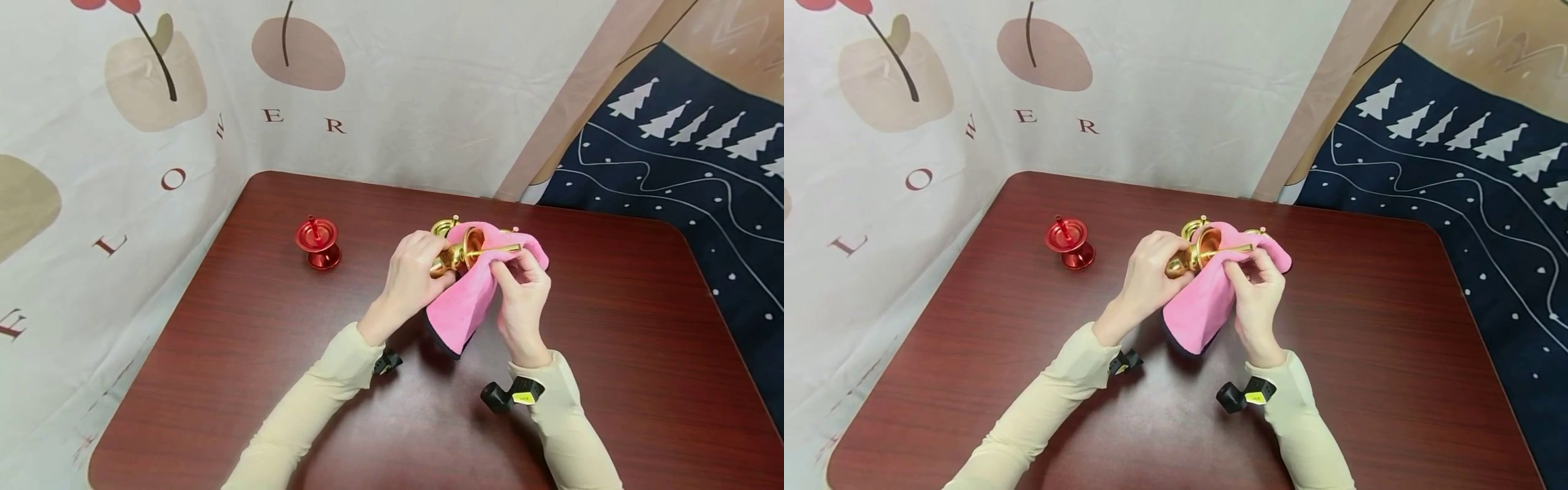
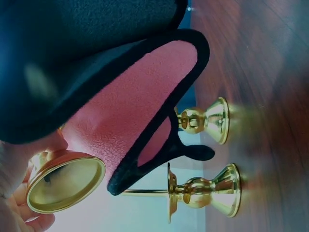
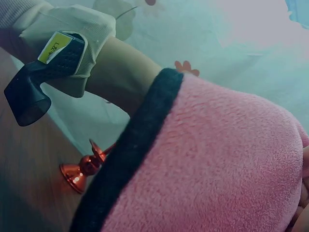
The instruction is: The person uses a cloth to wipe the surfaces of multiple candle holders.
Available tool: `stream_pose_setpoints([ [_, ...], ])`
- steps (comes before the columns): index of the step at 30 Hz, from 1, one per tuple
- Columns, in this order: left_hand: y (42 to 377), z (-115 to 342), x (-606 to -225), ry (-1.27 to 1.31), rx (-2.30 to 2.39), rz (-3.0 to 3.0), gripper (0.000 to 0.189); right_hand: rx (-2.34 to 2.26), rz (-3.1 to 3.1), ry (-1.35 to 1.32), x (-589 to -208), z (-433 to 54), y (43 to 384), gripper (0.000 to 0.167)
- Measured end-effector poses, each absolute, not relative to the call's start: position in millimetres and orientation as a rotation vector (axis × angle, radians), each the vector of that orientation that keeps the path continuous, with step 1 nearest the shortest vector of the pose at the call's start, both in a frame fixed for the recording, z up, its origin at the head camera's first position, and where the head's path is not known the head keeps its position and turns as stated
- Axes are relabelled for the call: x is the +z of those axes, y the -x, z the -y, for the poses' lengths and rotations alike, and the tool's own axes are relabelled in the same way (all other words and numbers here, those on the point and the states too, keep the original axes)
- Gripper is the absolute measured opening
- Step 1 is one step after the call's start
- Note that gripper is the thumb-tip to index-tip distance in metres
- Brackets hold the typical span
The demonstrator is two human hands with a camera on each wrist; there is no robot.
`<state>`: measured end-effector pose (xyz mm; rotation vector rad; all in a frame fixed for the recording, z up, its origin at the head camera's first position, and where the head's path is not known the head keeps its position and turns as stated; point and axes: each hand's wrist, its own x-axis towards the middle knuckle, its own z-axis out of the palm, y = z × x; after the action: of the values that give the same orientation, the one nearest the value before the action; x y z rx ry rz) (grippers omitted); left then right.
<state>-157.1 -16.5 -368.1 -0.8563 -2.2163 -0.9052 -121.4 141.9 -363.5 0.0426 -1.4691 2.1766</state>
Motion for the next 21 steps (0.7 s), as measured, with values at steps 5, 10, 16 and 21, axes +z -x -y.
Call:
stream_pose_setpoints([
  [5, 157, 16, -366, 0.869, -0.907, 2.227, 0.027, 2.128, 1.281, -0.087, -360, -142, 123, 0.023],
  [10, 156, 15, -365, 0.887, -0.907, 2.222, 0.026, 2.087, 1.135, -0.069, -357, -143, 124, 0.018],
  [16, 157, 18, -370, 0.85, -0.95, 2.208, 0.027, 2.138, 1.012, -0.069, -351, -152, 123, 0.008],
  [21, 157, 19, -371, 0.794, -1.009, 2.196, 0.029, 2.186, 1.057, -0.041, -353, -156, 122, 0.009],
])
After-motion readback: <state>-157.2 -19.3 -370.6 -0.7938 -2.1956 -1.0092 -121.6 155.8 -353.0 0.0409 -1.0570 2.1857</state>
